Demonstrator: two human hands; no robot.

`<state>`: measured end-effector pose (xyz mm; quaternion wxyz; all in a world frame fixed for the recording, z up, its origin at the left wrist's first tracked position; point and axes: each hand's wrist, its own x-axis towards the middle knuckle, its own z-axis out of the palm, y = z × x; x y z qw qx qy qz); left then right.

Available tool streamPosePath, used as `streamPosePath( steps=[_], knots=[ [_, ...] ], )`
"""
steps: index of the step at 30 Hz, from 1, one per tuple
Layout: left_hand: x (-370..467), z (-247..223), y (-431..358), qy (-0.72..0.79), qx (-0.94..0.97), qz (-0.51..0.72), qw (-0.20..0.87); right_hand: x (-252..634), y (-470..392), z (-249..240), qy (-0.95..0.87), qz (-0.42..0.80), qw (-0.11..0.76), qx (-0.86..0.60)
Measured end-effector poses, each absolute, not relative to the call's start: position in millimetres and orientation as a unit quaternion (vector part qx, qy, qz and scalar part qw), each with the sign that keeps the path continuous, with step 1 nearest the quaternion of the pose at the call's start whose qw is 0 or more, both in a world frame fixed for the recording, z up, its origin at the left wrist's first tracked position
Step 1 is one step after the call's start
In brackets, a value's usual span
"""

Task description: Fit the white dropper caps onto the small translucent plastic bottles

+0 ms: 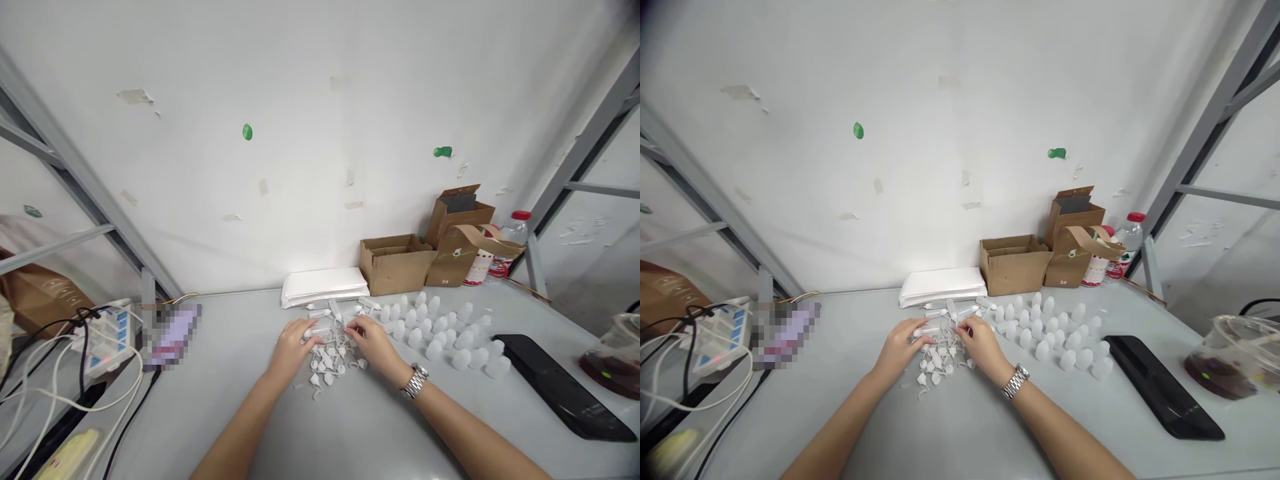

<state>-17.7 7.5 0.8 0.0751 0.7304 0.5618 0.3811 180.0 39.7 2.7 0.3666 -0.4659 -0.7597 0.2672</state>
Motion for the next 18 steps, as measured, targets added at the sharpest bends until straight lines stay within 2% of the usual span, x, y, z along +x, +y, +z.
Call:
streamPosePath(
  steps=[3, 6, 13, 18],
  knots=[
    [-17, 0, 6, 0.607, 0.696, 0.373, 0.09, 183, 39, 4, -0.741, 0.256, 0.406, -0.47],
    [-16, -1, 5, 0.596, 0.71, 0.372, 0.055, 181, 32, 7, -0.722, 0.24, 0.442, -0.475],
    [-6, -2, 1, 0.513, 0.763, 0.393, -0.028, 170, 18, 13, -0.748, 0.362, 0.378, -0.407],
    [-2, 9, -4, 0.516, 0.755, 0.403, 0.046, 172, 22, 12, -0.713, 0.408, 0.391, -0.415]
  ],
)
